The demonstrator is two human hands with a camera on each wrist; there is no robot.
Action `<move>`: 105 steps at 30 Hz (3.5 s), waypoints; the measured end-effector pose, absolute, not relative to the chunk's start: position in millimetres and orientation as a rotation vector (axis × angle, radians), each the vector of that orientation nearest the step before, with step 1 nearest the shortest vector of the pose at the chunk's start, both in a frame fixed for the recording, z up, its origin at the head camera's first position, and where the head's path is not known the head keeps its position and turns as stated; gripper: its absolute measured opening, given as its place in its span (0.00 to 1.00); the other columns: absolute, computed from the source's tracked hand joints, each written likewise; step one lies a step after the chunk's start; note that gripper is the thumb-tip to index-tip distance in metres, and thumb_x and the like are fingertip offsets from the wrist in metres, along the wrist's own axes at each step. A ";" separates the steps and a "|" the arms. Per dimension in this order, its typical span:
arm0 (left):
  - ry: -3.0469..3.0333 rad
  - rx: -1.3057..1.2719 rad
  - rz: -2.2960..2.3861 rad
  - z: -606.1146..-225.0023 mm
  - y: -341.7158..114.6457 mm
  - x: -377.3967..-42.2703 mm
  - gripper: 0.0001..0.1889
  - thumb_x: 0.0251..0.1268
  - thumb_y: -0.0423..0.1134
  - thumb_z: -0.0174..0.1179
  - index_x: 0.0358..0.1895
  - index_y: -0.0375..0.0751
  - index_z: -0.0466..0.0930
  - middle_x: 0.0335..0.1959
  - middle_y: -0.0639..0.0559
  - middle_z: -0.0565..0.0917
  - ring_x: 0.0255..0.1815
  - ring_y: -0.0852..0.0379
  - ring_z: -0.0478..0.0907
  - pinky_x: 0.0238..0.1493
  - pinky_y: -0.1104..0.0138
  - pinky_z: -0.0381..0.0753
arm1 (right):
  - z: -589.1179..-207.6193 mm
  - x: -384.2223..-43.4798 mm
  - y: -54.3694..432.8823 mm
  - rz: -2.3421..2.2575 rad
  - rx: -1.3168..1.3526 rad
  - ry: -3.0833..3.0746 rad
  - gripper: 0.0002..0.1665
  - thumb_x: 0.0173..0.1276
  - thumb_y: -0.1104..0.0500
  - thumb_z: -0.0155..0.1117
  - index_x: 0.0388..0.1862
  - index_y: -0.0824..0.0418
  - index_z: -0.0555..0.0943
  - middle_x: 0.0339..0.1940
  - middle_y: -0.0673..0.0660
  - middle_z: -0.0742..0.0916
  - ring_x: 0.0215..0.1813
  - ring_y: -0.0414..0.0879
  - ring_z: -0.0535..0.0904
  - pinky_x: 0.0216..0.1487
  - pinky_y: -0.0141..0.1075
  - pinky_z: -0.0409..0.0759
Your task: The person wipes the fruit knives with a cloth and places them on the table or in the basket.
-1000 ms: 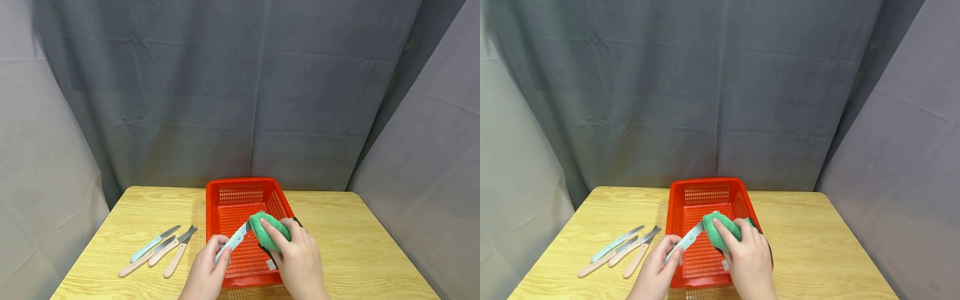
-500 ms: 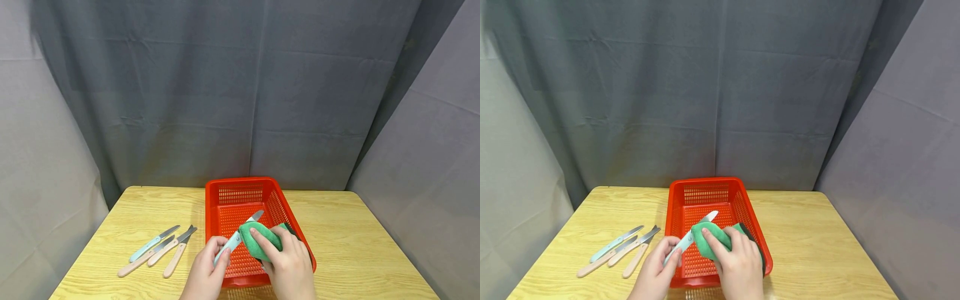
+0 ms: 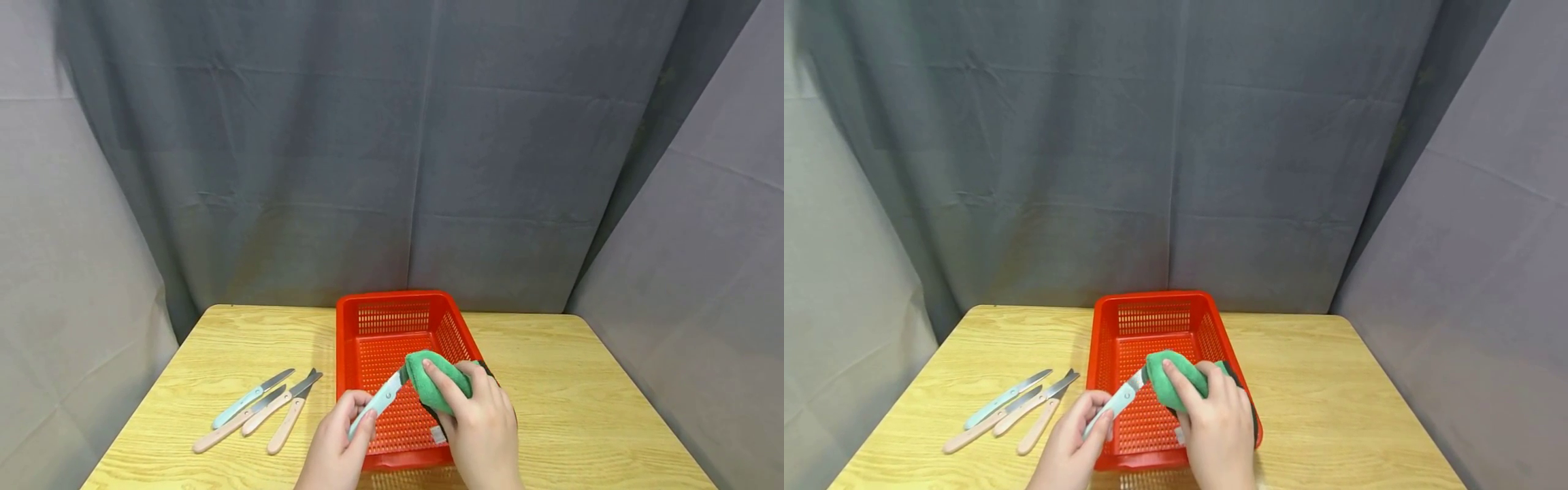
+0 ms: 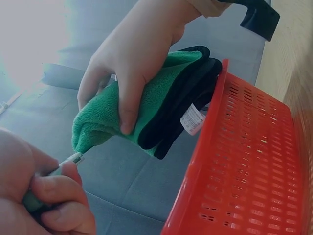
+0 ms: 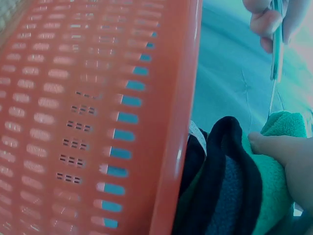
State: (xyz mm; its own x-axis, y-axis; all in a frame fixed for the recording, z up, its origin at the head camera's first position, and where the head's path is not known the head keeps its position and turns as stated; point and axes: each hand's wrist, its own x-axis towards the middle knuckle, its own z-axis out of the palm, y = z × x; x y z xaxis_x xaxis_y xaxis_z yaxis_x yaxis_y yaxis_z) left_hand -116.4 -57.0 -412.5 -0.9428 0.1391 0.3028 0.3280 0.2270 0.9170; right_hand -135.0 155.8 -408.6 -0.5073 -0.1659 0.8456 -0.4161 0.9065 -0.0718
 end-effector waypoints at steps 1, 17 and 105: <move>-2.331 -0.449 -1.810 -412.9 -57.0 -116.5 0.03 0.76 0.34 0.58 0.47 0.41 0.77 0.27 0.55 0.78 0.24 0.68 0.69 0.25 0.72 0.74 | -408.0 -135.6 156.7 0.331 0.404 -2.115 0.50 0.35 0.64 0.91 0.62 0.39 0.84 0.46 0.60 0.82 0.38 0.54 0.81 0.33 0.46 0.79; -2.446 -0.322 -1.668 -414.7 -57.6 -122.9 0.04 0.76 0.36 0.57 0.48 0.42 0.78 0.25 0.58 0.75 0.22 0.69 0.67 0.26 0.71 0.71 | -407.6 -132.6 153.9 0.376 0.516 -2.088 0.49 0.37 0.64 0.89 0.62 0.40 0.84 0.46 0.60 0.82 0.38 0.55 0.81 0.34 0.49 0.79; -2.272 -0.396 -1.229 -431.9 -54.0 -129.2 0.18 0.60 0.30 0.73 0.53 0.47 0.83 0.41 0.62 0.79 0.34 0.70 0.70 0.35 0.72 0.76 | -409.9 -142.6 166.3 0.363 0.588 -2.124 0.50 0.38 0.62 0.90 0.63 0.37 0.83 0.49 0.58 0.83 0.43 0.52 0.82 0.36 0.46 0.79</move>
